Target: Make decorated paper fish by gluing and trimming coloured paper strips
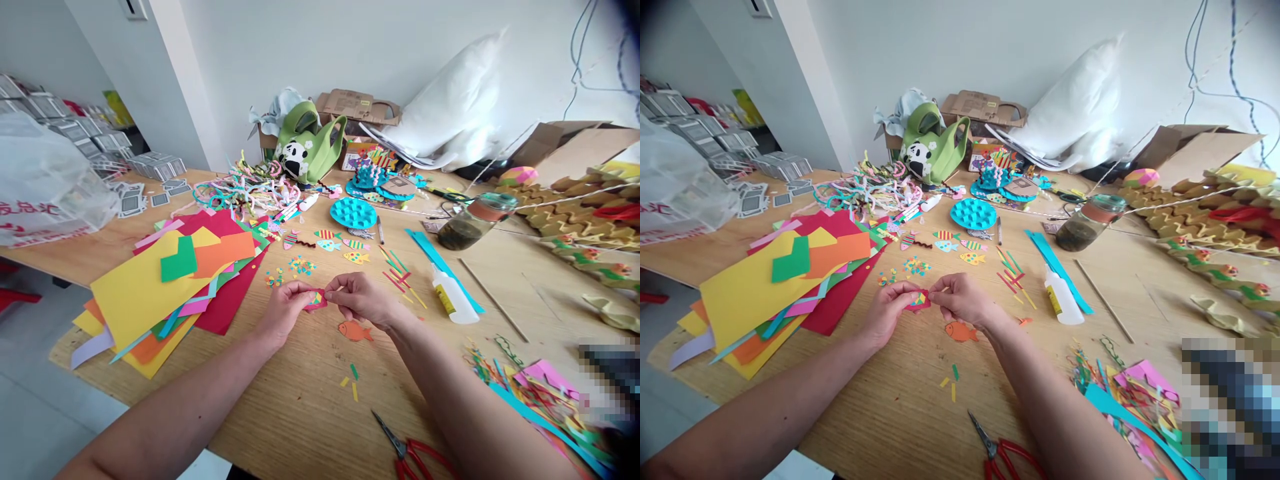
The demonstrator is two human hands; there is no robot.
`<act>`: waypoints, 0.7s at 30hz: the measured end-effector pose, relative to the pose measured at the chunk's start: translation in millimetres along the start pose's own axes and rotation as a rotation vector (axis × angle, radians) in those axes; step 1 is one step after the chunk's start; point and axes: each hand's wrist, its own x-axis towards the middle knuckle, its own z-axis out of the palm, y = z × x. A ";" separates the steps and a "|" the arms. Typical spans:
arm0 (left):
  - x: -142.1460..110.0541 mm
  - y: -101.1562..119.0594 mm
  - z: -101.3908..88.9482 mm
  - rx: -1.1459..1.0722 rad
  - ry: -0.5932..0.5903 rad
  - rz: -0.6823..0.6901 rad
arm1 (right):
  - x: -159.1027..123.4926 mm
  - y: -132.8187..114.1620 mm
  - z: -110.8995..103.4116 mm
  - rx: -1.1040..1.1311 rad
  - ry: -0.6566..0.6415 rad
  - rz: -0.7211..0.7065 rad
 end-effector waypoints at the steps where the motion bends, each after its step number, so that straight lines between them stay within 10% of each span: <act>1: 0.1 0.4 -0.2 0.019 -0.003 0.007 | -0.3 -0.4 0.5 -0.011 0.000 -0.001; 21: -0.6 5.6 1.5 0.073 -0.002 0.026 | -2.1 -3.2 5.6 -0.059 0.051 -0.056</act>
